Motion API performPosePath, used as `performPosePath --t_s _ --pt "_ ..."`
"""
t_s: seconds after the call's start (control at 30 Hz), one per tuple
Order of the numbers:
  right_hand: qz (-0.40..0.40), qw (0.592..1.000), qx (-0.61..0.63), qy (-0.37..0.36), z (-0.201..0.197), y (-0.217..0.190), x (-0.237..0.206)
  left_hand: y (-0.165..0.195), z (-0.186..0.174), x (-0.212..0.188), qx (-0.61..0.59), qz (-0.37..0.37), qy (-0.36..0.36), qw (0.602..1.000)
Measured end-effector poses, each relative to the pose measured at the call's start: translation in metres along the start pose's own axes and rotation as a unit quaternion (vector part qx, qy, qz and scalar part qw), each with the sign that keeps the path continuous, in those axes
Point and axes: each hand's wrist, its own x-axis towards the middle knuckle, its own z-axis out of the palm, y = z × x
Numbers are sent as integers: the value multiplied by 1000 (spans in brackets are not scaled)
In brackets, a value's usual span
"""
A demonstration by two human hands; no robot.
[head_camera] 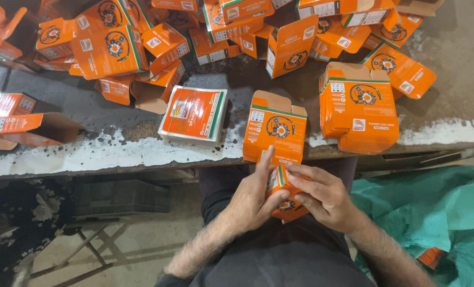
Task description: The person sits at a workbench and folds flat orange printed cardboard cartons into open boxes, pressing the flaps into shape and stacking the finished boxes on the bench with the growing pile of completed cartons.
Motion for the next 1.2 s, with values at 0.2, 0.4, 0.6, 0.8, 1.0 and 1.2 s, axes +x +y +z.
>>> performPosePath --t_s 0.2,0.4,0.6,0.8,1.0,1.2 --pt "37 999 8 16 -2 2 -2 -3 -1 -8 55 63 6 996" --pt "125 992 -5 -21 -18 12 -11 -25 1 -13 24 72 1 997" --pt "133 987 89 21 -19 18 -22 -41 8 -13 6 45 -30 999" --pt "106 993 53 -10 -13 14 -6 -34 4 -9 -16 1 -35 999" --pt "60 993 65 -76 -12 9 4 -32 5 -14 -30 -3 -15 999" --pt "54 995 3 -88 0 15 6 -36 9 -8 -68 2 33 997"
